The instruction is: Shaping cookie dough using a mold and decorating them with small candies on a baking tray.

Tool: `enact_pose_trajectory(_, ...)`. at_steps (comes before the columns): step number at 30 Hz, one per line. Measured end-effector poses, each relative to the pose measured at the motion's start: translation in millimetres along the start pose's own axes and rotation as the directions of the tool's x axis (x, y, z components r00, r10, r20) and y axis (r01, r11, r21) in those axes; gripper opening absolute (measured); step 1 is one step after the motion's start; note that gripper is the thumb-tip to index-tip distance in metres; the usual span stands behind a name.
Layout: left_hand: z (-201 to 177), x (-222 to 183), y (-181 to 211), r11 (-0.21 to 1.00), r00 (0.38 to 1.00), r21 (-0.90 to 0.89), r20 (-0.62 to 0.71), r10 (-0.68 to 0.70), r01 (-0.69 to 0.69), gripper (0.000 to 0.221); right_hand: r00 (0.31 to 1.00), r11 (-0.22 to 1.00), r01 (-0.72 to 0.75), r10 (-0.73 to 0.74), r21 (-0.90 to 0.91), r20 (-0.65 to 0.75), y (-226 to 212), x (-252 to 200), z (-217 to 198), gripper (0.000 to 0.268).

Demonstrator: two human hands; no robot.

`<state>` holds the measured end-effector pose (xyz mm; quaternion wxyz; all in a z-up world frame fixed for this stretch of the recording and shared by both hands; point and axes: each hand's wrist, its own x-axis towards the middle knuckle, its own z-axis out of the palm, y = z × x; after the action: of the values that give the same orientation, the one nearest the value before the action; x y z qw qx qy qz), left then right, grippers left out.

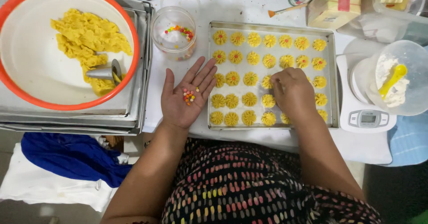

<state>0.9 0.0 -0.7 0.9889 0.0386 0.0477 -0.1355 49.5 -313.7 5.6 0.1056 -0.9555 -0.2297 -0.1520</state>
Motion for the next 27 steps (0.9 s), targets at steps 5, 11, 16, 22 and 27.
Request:
enact_pose_trajectory(5,-1,0,0,1.000,1.000,0.016,0.014,0.003,-0.003,0.087,0.999,0.998,0.035,-0.033,0.060,-0.031,0,-3,-5,0.003)
enact_pose_trajectory(11,0,0,-1,1.000,1.000,0.025,0.015,0.006,-0.006,0.088,0.998,0.995,0.036,-0.031,0.096,-0.048,2,-2,-21,0.016)
enact_pose_trajectory(16,2,-2,0,0.999,1.000,0.040,0.021,0.009,-0.010,0.089,0.998,0.994,0.062,-0.061,0.086,-0.018,4,-6,-12,0.017)
enact_pose_trajectory(22,3,-1,-1,1.000,1.000,0.029,0.010,0.007,-0.007,0.089,0.995,0.994,0.093,-0.091,0.054,-0.038,6,-6,-12,0.016)
enact_pose_trajectory(27,1,-2,-1,0.999,1.000,0.040,0.014,0.010,-0.011,0.089,0.993,0.993,0.099,-0.095,0.063,-0.072,5,-7,-8,0.018)
